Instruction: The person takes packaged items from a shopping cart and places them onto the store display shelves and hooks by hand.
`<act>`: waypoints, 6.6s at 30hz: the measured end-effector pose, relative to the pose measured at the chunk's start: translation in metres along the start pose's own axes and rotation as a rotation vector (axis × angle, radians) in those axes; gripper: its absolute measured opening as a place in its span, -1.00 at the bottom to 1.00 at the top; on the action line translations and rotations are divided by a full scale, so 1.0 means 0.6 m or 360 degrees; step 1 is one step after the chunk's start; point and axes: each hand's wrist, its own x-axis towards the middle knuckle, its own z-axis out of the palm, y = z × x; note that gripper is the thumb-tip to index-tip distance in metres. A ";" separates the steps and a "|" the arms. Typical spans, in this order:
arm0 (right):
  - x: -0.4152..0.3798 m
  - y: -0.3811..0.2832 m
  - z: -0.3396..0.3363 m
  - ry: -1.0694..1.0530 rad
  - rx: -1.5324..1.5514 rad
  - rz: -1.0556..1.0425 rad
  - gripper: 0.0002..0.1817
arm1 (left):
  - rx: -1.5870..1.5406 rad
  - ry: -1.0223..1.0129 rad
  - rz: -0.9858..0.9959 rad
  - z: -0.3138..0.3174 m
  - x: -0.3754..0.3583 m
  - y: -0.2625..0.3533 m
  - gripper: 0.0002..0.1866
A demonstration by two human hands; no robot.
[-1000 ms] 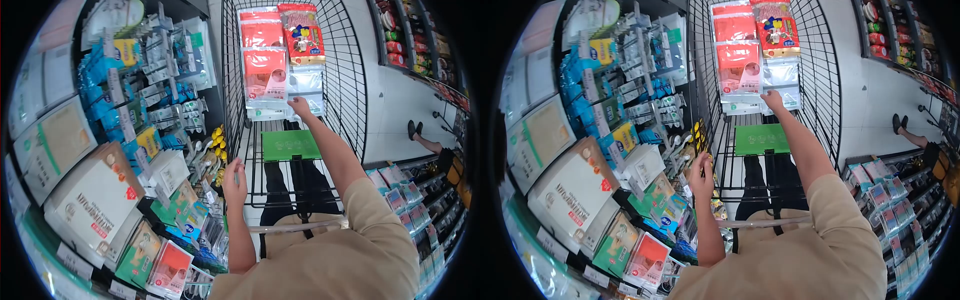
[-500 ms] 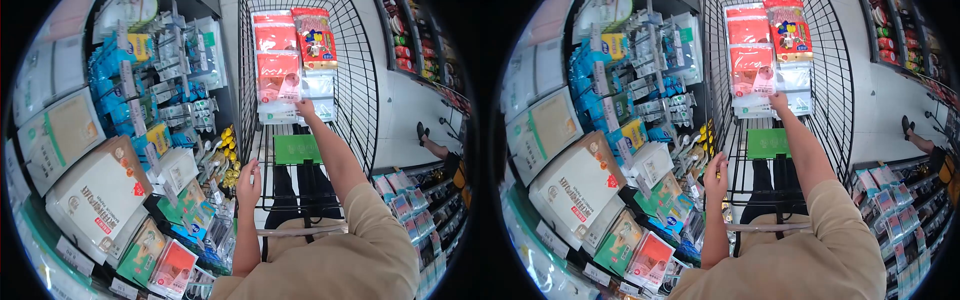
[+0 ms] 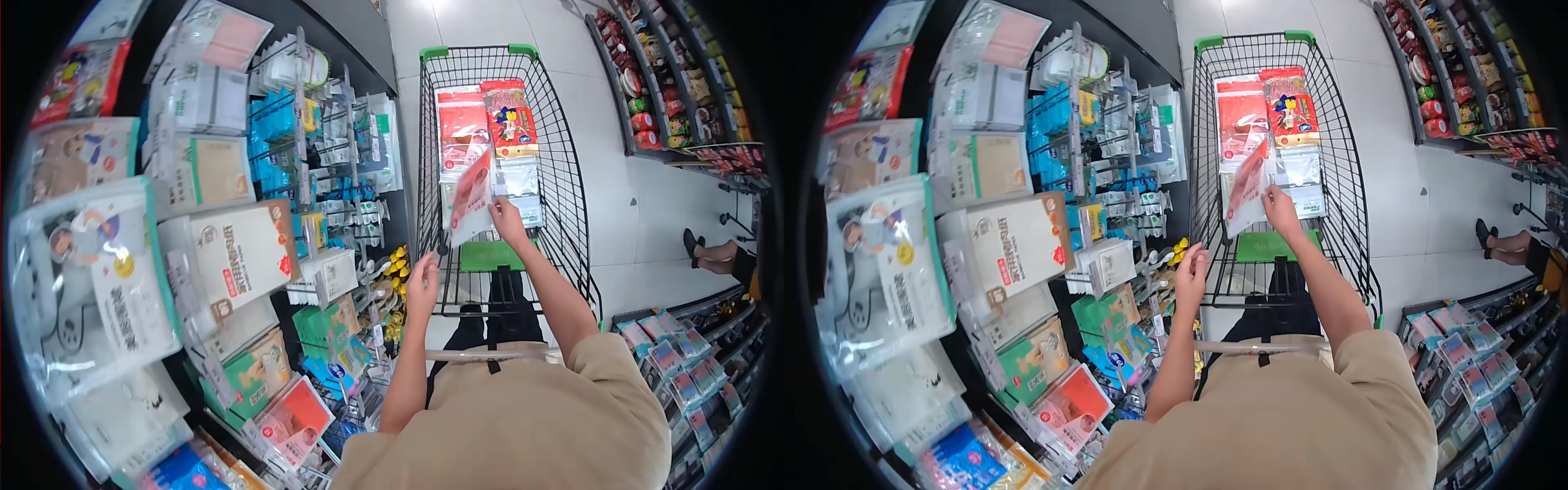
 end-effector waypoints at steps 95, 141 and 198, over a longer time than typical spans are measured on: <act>-0.645 -0.586 0.300 -0.1862 0.0748 -0.0655 -0.59 | -0.1019 0.2628 0.0593 -0.513 -0.689 -0.003 -0.72; 0.075 0.221 0.061 -0.0046 0.1632 0.1462 -0.58 | 0.0488 0.0071 -0.0056 -0.037 -0.014 0.006 -0.73; -0.474 -0.599 -0.162 -0.1084 -0.0225 -0.1011 -0.74 | 0.0357 0.0413 0.1221 -0.294 -0.300 0.241 -0.27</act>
